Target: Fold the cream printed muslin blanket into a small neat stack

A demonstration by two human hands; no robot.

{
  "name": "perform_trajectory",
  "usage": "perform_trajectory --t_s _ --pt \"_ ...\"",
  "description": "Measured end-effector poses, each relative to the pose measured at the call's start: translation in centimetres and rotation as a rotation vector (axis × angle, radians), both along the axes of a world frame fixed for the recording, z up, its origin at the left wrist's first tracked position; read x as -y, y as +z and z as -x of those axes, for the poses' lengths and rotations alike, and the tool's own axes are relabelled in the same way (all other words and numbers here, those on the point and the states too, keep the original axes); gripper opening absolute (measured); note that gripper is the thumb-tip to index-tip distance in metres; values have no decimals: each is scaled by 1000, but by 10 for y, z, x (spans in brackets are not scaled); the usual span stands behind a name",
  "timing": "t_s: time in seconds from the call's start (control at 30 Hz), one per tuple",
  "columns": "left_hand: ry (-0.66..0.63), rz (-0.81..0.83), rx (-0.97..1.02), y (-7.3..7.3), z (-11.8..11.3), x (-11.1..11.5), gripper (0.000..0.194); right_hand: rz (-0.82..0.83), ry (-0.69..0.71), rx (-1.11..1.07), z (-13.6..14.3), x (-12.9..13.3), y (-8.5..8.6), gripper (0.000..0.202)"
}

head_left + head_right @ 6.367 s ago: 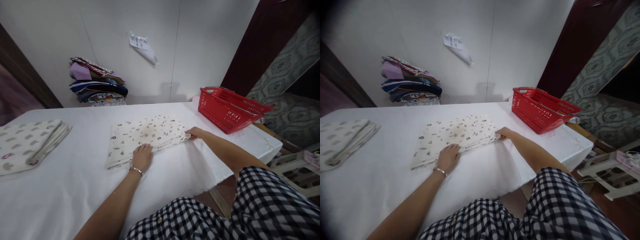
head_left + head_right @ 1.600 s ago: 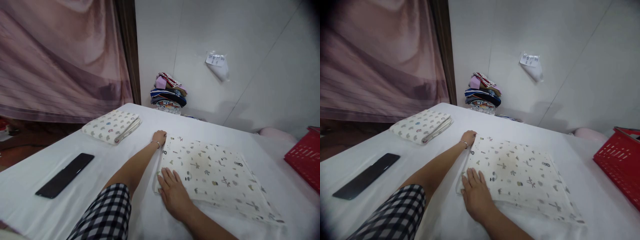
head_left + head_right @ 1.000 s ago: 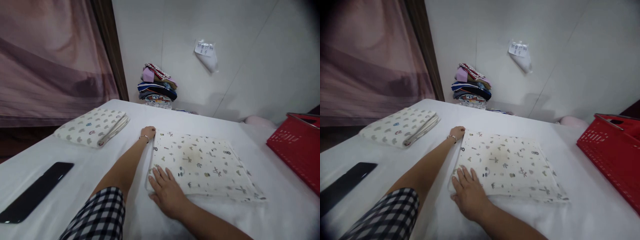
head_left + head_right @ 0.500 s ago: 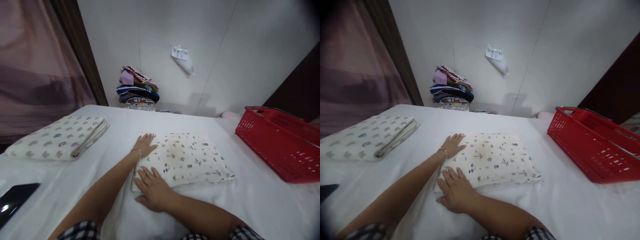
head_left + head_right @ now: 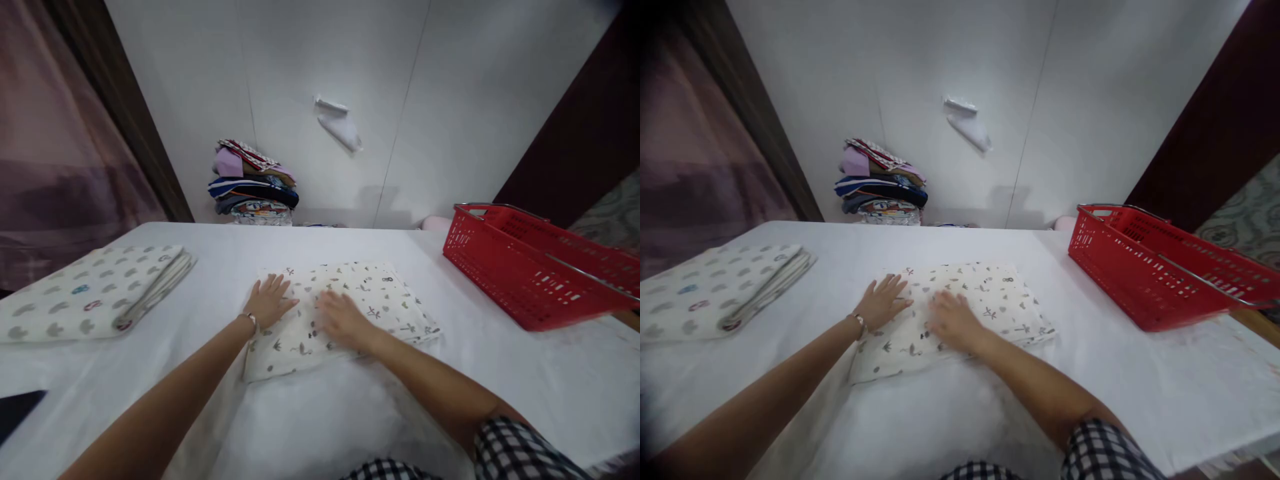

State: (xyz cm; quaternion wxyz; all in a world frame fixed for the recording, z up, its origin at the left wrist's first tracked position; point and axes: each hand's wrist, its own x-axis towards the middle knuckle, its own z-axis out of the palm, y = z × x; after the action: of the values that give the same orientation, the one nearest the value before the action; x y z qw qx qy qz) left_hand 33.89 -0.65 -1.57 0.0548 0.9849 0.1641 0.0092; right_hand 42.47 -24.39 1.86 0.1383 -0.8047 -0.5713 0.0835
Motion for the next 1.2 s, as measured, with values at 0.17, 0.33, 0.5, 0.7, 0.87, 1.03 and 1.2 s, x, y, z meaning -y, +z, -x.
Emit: perform_trajectory --t_s 0.17,0.33,0.5,0.7,0.87,1.03,1.2 --pt "-8 49 -3 -17 21 14 68 144 -403 177 -104 48 -25 58" --pt "-9 46 -13 -19 19 15 69 210 -503 185 -140 71 -50 60" --pt "-10 40 -23 -16 18 17 69 212 -480 144 -136 60 -38 62" --pt "-5 21 3 -19 20 16 67 157 -206 110 -127 0 -25 68" --pt "-14 19 11 -18 21 17 68 238 -149 37 -142 -32 -38 76" --pt "-11 34 24 -17 22 18 66 223 -170 39 -150 -32 -47 81" --pt "-11 57 24 -16 22 18 67 235 -186 22 -150 -31 -48 79"
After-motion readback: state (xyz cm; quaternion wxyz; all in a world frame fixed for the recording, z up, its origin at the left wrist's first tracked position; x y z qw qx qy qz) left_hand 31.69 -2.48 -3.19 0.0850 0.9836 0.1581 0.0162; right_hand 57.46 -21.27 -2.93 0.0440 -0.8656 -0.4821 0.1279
